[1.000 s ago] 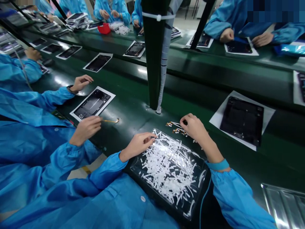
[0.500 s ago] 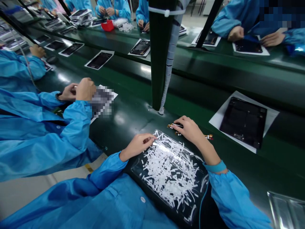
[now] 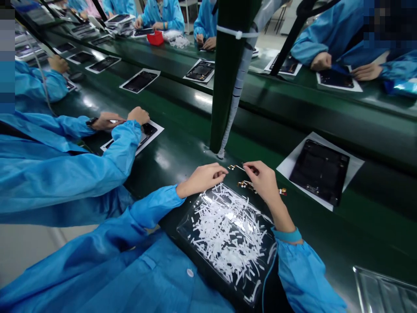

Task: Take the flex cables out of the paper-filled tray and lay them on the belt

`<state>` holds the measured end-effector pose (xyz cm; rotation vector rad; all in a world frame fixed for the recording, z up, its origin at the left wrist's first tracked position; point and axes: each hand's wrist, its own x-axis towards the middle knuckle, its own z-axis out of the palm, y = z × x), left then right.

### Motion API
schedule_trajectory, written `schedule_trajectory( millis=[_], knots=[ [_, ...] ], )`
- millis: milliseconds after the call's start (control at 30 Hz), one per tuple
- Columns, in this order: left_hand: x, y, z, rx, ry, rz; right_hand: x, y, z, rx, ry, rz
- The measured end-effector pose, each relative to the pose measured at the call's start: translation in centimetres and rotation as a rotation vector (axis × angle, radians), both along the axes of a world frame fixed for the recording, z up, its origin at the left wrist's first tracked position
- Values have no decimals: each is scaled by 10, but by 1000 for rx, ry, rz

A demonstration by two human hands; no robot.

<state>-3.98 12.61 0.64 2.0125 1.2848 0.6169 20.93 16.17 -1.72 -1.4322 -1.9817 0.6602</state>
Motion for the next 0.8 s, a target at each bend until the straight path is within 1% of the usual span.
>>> schedule_trajectory(
  millis=[100,167,300,400,467,567,700,800],
  knots=[
    [19,25,-7,15,3,-16,4,-2,-1,-33,98,-80],
    [32,37,-11,29,-11,-32,6,-5,-1,-55,168,-108],
    [57,45,-12,43,-106,-101,9,-11,1,-69,288,-141],
    [71,46,-13,28,-191,-123,14,-15,0,-69,322,-130],
    [76,49,-14,10,-238,-108,18,-16,-2,-52,310,-129],
    [76,53,-19,-33,-311,-67,26,-19,-9,-23,234,-119],
    [74,57,-22,-71,-398,15,35,-27,-17,-51,80,-65],
    [75,60,-23,-98,-431,73,40,-30,-19,-67,9,-51]
  ],
)
